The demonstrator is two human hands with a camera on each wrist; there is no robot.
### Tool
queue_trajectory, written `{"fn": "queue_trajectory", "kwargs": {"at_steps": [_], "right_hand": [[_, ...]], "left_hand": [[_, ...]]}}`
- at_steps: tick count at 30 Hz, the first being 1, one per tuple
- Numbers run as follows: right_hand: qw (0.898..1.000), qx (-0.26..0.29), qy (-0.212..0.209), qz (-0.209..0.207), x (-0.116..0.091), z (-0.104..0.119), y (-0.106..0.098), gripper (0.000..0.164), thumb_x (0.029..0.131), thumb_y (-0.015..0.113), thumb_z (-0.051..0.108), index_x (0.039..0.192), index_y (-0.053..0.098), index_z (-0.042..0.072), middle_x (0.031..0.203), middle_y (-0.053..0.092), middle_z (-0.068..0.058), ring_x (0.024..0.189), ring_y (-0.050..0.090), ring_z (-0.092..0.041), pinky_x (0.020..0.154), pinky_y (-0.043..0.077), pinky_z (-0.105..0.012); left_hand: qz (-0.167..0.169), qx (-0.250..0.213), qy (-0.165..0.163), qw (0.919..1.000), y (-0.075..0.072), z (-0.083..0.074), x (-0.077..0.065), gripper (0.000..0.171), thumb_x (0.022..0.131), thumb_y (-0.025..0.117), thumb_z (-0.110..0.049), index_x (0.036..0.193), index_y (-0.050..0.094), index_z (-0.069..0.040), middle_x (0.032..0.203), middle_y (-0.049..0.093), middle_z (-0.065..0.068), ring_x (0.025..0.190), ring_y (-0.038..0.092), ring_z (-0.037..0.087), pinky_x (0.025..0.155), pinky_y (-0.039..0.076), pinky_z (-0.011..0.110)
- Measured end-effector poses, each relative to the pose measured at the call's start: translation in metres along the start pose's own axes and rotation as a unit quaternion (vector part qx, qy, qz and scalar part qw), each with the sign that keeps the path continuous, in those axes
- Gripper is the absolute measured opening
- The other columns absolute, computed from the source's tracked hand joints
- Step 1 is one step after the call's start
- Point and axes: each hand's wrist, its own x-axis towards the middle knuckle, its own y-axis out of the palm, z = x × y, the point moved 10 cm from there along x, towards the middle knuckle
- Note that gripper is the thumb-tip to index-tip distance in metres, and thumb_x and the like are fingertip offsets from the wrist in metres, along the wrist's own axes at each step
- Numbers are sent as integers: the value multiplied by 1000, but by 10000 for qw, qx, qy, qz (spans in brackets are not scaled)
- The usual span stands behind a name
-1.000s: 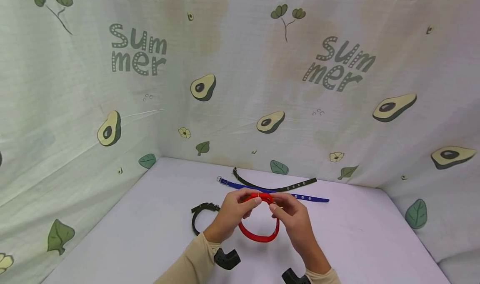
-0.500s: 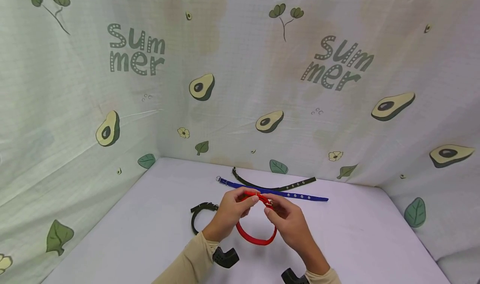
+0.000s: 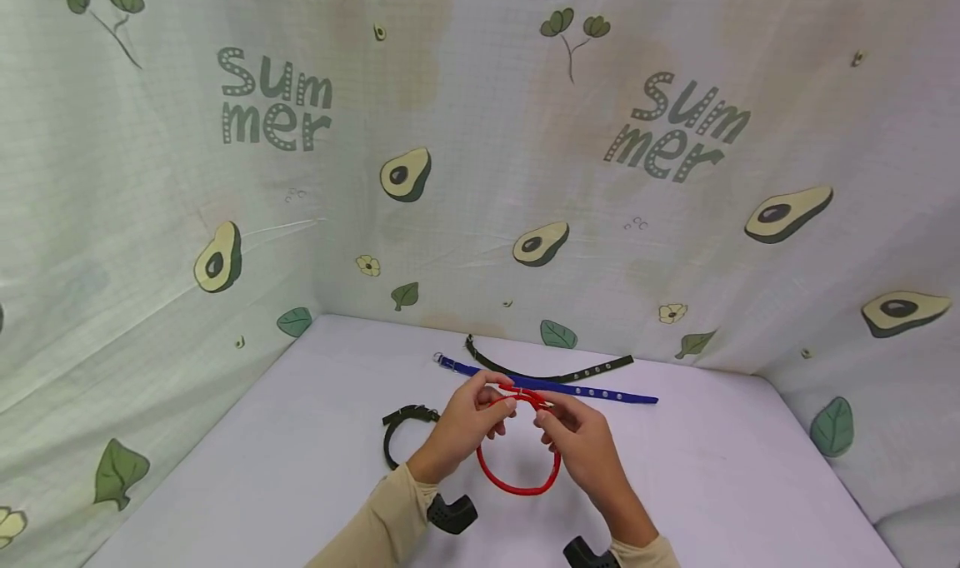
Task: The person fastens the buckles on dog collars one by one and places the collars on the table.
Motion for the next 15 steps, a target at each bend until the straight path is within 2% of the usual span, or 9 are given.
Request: {"fn": "queue_trajectory", "kwargs": {"at_steps": [3, 7, 11, 15], "right_hand": [[9994, 199, 284, -52, 0, -9, 0, 30, 97, 68, 18, 123, 66, 5, 94, 70, -13, 76, 63, -25, 68, 57, -30], [9979, 388, 515, -28, 0, -18, 3, 32, 95, 71, 22, 122, 66, 4, 98, 70, -19, 76, 63, -26, 69, 57, -31], [9981, 351, 489, 97, -1, -21, 9, 33, 94, 72, 23, 120, 67, 5, 98, 70, -20, 75, 64, -26, 69, 57, -33], [9987, 233, 420, 195, -1, -21, 15, 34, 93, 74, 23, 121, 67, 7, 96, 72, -18, 75, 65, -25, 70, 57, -33]], "left_hand": [[-28, 733, 42, 9973, -1, 2, -2, 31, 95, 70, -20, 124, 61, -14, 85, 65, 0, 69, 63, 13, 64, 53, 26], [-237, 1543, 182, 9876, -5, 2, -6, 27, 94, 73, -19, 119, 66, -14, 84, 64, -8, 66, 60, 8, 60, 54, 24], [-518, 2089, 425, 9756, -11, -2, -10, 17, 93, 73, -17, 110, 70, -14, 84, 66, -9, 62, 53, 7, 53, 50, 23], [-761, 2412, 462, 9664, -18, 0, -14, 14, 93, 73, -18, 106, 71, -14, 85, 67, -10, 63, 51, 6, 52, 49, 22]]}}
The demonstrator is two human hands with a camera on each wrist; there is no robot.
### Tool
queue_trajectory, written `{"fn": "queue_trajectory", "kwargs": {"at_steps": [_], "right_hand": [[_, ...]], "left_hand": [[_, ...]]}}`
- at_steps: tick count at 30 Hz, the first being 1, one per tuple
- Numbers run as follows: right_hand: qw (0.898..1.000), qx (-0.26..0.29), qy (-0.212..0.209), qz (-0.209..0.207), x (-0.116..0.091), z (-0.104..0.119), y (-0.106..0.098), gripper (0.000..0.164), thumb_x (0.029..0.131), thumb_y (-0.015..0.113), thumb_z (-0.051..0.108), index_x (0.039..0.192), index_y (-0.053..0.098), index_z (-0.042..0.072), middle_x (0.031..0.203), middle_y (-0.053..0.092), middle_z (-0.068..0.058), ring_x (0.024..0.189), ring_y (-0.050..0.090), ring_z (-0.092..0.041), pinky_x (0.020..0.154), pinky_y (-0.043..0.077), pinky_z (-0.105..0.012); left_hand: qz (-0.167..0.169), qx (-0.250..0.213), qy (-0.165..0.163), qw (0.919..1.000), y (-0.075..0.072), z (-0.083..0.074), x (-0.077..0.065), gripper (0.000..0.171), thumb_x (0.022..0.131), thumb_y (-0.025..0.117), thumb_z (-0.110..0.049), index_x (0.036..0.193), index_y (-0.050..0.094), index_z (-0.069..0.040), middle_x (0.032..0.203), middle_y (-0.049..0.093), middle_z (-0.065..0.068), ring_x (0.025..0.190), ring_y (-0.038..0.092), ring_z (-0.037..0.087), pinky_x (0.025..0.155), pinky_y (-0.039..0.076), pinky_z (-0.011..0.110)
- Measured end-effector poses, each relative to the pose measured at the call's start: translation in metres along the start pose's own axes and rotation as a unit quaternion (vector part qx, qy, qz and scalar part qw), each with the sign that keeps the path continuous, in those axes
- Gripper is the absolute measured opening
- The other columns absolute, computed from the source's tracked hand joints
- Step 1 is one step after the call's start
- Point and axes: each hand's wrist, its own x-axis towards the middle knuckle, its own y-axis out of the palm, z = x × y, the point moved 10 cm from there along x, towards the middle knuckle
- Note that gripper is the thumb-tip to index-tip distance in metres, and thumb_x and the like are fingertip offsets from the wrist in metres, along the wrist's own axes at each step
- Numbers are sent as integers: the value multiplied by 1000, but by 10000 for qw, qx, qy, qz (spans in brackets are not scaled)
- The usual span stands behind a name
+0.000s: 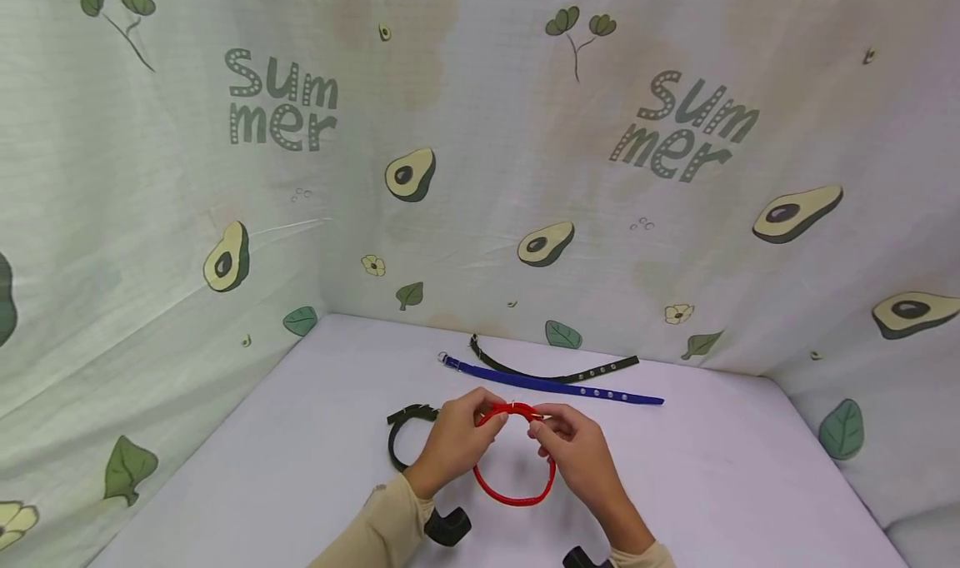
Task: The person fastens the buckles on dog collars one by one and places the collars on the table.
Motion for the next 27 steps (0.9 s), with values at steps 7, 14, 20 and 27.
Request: {"fn": "queue_trajectory", "kwargs": {"at_steps": [7, 14, 20, 27], "right_hand": [[9969, -766, 101, 122, -2, -4, 5, 33, 93, 73, 21, 122, 67, 6, 94, 72, -10, 75, 64, -20, 67, 54, -30], [9875, -1464, 230, 530, -5, -15, 14, 29, 91, 73, 16, 117, 70, 5, 77, 67, -5, 64, 57, -19, 57, 48, -29], [9910, -1198, 351, 487, -1, -27, 18, 29, 91, 73, 15, 117, 69, 2, 73, 65, -6, 54, 56, -21, 50, 49, -30], [9913, -1213, 452, 219, 4, -37, 19, 23, 91, 71, 11, 112, 70, 1, 69, 63, -5, 50, 57, -21, 49, 50, -30]], "left_hand": [[-418, 560, -36, 9975, -9, 11, -5, 15, 91, 76, -19, 104, 71, -13, 85, 70, -7, 63, 52, 3, 52, 47, 19], [-303, 788, -139, 9963, -9, 23, -4, 14, 92, 74, -23, 103, 72, -15, 80, 66, -11, 57, 49, 4, 50, 45, 21], [33, 749, -312, 9967, -3, 32, -2, 17, 92, 74, -18, 108, 71, -13, 84, 67, -7, 60, 50, 7, 51, 47, 21], [199, 1180, -599, 9910, 0, 44, -4, 29, 88, 78, -18, 115, 72, -8, 101, 66, 4, 78, 56, 11, 64, 52, 22]]}}
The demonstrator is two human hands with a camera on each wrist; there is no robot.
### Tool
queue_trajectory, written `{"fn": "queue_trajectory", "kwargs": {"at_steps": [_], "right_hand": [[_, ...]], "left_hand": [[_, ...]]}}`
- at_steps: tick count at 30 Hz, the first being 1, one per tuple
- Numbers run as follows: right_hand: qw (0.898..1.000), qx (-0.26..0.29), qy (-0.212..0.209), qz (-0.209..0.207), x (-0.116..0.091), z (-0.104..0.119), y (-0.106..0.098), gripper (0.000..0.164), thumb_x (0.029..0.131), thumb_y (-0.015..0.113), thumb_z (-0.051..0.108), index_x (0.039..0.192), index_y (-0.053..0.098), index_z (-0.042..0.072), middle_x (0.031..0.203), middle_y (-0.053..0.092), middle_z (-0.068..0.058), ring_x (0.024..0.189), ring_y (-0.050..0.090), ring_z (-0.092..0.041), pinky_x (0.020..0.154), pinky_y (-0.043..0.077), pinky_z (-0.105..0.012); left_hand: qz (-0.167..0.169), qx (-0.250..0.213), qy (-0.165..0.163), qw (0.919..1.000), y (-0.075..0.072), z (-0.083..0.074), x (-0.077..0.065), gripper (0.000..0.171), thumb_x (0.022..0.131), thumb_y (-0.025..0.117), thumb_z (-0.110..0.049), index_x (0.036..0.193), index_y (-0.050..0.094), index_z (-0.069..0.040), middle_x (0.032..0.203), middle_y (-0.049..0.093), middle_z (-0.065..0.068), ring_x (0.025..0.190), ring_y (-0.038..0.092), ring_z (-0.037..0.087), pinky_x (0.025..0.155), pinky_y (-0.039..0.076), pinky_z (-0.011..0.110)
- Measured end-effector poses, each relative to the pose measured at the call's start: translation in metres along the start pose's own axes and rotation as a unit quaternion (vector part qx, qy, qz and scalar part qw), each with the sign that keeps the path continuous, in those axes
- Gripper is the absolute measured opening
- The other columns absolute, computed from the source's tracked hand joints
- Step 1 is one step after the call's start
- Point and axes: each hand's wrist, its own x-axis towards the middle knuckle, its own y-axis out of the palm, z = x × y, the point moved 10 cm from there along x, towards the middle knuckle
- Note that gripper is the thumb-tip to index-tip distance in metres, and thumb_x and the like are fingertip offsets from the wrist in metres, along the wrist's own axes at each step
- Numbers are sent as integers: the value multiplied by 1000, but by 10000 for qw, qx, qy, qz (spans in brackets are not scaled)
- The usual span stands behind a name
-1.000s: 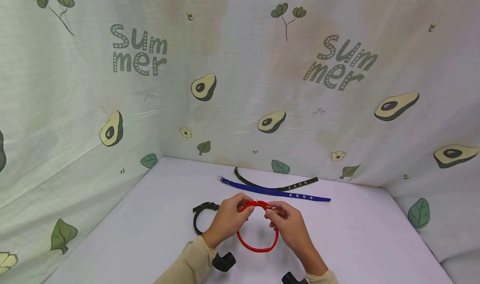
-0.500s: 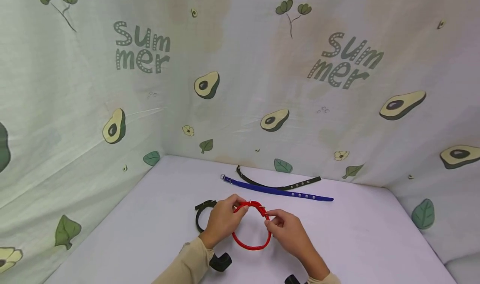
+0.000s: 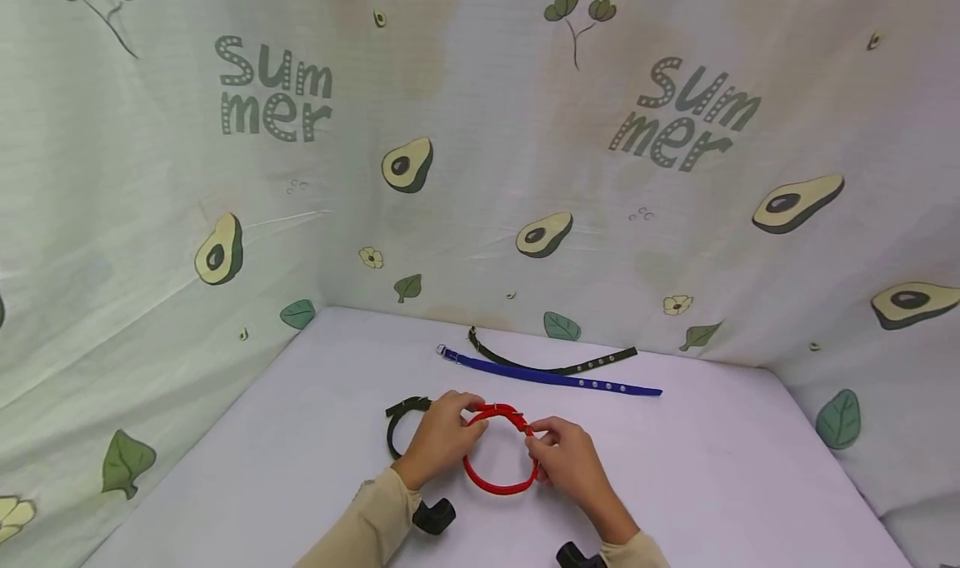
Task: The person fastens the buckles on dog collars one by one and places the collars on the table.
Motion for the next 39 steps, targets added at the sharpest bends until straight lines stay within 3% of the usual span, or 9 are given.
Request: {"fn": "queue_trajectory", "kwargs": {"at_steps": [5, 16, 26, 34, 39], "right_hand": [[9999, -156, 48, 33, 7, -3, 3, 22, 91, 71, 11, 111, 70, 1, 66, 62, -4, 49, 57, -20, 49, 50, -31], [9986, -521, -5, 73, 26, -8, 6, 17, 92, 69, 13, 106, 72, 3, 64, 59, -3, 46, 52, -18, 48, 46, -31], [9967, -797, -33, 161, 28, -13, 8, 14, 90, 66, 10, 101, 72, 4, 59, 57, -3, 45, 52, -17, 48, 46, -31], [9941, -977, 213, 425, 24, -17, 10, 13, 89, 71, 11, 99, 72, 5, 61, 58, -3, 49, 53, -17, 49, 48, -30], [9917, -1130, 281, 543, 24, -17, 8, 13, 90, 72, 16, 98, 73, 5, 65, 59, -4, 55, 55, -18, 53, 49, -31]], "left_hand": [[115, 152, -41, 9998, 2, 5, 0, 35, 89, 77, -19, 119, 71, -5, 107, 67, 6, 79, 58, 13, 71, 55, 26], [518, 227, -220, 9982, 10, 9, -2, 39, 94, 71, -24, 124, 68, 0, 115, 70, 10, 106, 65, 26, 88, 56, 43], [890, 1119, 457, 9887, 18, -5, -4, 34, 92, 73, -27, 113, 73, -1, 97, 70, 6, 89, 64, 18, 83, 54, 37], [1016, 1240, 315, 9866, 23, -4, -6, 34, 92, 73, -29, 113, 73, -3, 96, 70, 4, 87, 62, 16, 82, 55, 36], [903, 1023, 340, 9901, 17, -5, -3, 29, 93, 73, -26, 110, 74, -3, 89, 68, 1, 75, 55, 11, 69, 53, 27]]}}
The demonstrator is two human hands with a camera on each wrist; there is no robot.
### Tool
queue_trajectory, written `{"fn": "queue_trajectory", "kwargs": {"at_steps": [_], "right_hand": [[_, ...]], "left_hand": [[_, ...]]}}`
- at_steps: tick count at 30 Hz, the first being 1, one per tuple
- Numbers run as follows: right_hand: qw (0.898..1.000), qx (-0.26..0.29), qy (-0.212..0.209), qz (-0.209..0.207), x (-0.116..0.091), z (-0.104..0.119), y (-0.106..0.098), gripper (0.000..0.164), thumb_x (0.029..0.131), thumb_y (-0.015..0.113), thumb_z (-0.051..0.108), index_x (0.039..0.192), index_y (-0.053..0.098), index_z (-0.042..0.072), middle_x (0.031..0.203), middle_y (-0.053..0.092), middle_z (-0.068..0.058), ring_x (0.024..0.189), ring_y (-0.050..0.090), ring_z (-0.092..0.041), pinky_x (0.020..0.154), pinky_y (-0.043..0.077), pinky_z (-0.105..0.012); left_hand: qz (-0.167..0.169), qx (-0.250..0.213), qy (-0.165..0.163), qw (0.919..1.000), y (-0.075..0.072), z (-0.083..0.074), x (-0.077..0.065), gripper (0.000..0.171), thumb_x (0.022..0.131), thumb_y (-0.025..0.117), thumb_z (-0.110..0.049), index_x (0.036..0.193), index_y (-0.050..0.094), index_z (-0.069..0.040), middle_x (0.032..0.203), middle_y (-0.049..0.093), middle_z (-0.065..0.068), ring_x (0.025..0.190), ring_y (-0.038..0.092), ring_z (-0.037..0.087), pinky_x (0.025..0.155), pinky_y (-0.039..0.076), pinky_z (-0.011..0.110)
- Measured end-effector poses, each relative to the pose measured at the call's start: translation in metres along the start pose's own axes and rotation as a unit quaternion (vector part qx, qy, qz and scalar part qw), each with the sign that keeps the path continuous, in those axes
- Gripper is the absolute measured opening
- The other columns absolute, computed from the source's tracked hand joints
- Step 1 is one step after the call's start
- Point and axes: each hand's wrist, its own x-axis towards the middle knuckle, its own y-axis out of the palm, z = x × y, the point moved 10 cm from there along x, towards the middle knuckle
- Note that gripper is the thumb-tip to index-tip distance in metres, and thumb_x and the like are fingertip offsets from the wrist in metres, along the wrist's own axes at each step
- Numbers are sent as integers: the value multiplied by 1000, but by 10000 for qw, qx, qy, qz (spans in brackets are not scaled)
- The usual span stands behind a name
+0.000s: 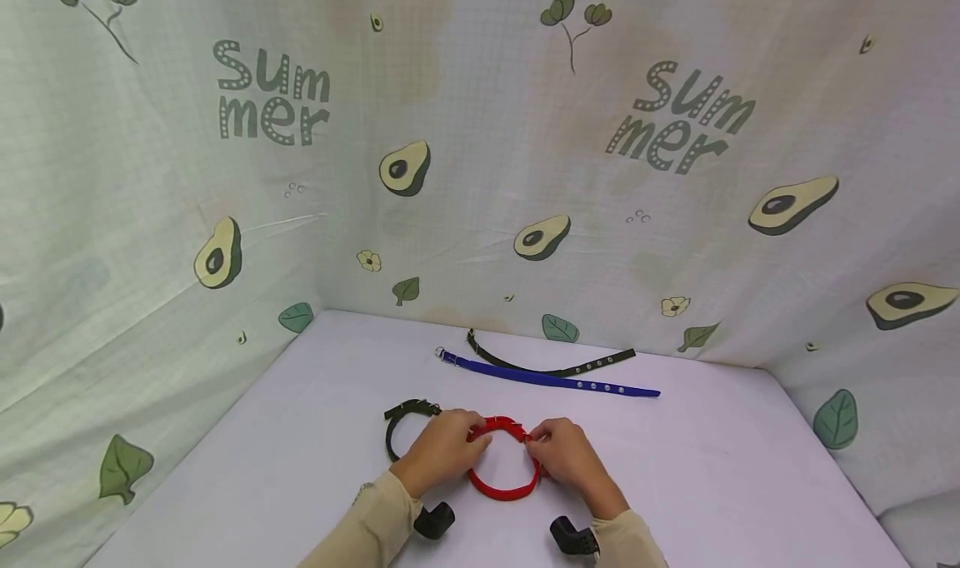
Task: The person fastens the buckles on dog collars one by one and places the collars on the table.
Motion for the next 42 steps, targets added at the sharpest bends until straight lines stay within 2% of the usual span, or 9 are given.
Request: {"fn": "queue_trajectory", "kwargs": {"at_steps": [3, 8, 15, 18, 24, 32, 37, 42], "right_hand": [[10000, -87, -13, -1, 2, -2, -6, 16, 93, 69, 21, 97, 74, 6, 68, 59, -3, 58, 55, -17, 55, 48, -31], [9995, -166, 13, -257, 9, -11, -31, 21, 97, 63, 22, 100, 72, 4, 68, 59, -4, 61, 55, -18, 57, 46, -32], [9981, -172, 101, -576, 20, -30, -69, 25, 98, 57, 21, 99, 69, -2, 71, 60, -5, 64, 56, -19, 57, 47, -32], [9973, -167, 235, -671, 24, -40, -82, 26, 98, 56, 21, 99, 67, -3, 72, 61, -6, 66, 56, -19, 57, 47, -32], [9949, -178, 532, -840, 34, -60, -99, 30, 96, 54, 21, 106, 63, -5, 73, 62, -6, 66, 56, -20, 58, 45, -33], [9926, -190, 514, -1084, 50, -77, -112, 39, 95, 55, 18, 122, 55, -11, 69, 63, -5, 63, 57, -19, 57, 46, -32], [9923, -112, 728, -992, 54, -88, -110, 52, 95, 55, 18, 136, 45, -12, 72, 64, -3, 69, 59, -18, 70, 44, -36], [9914, -53, 924, -927, 56, -92, -104, 55, 95, 54, 17, 141, 42, -11, 80, 64, -9, 80, 59, -26, 82, 43, -47]], "left_hand": [[-216, -154, 85, 9996, -9, -1, 2, 25, 93, 72, -24, 108, 74, -3, 89, 68, 2, 71, 53, 10, 63, 51, 24], [-434, 49, 45, 9990, -24, 3, 11, 25, 94, 69, -29, 109, 76, -10, 94, 71, -1, 79, 61, 11, 69, 53, 29], [-227, 255, -291, 9990, -32, 25, 30, 24, 95, 67, -33, 108, 75, -14, 88, 71, -4, 77, 64, 13, 69, 53, 34], [-230, 384, -316, 9985, -35, 31, 38, 24, 95, 67, -34, 106, 76, -14, 88, 73, -3, 76, 65, 13, 68, 52, 35], [-54, 353, -653, 9972, -31, 47, 54, 25, 96, 66, -35, 107, 76, -14, 93, 72, -2, 73, 59, 12, 67, 50, 33], [4, 427, -817, 9957, -32, 52, 73, 28, 96, 65, -33, 110, 74, -10, 108, 72, 5, 86, 63, 21, 75, 52, 41], [32, 405, -964, 9945, -31, 57, 81, 32, 96, 65, -31, 117, 71, -9, 111, 71, 7, 83, 61, 21, 76, 52, 42], [70, 282, -1072, 9938, -31, 62, 82, 33, 95, 65, -29, 119, 70, -7, 113, 70, 10, 86, 62, 24, 79, 52, 45]]}}
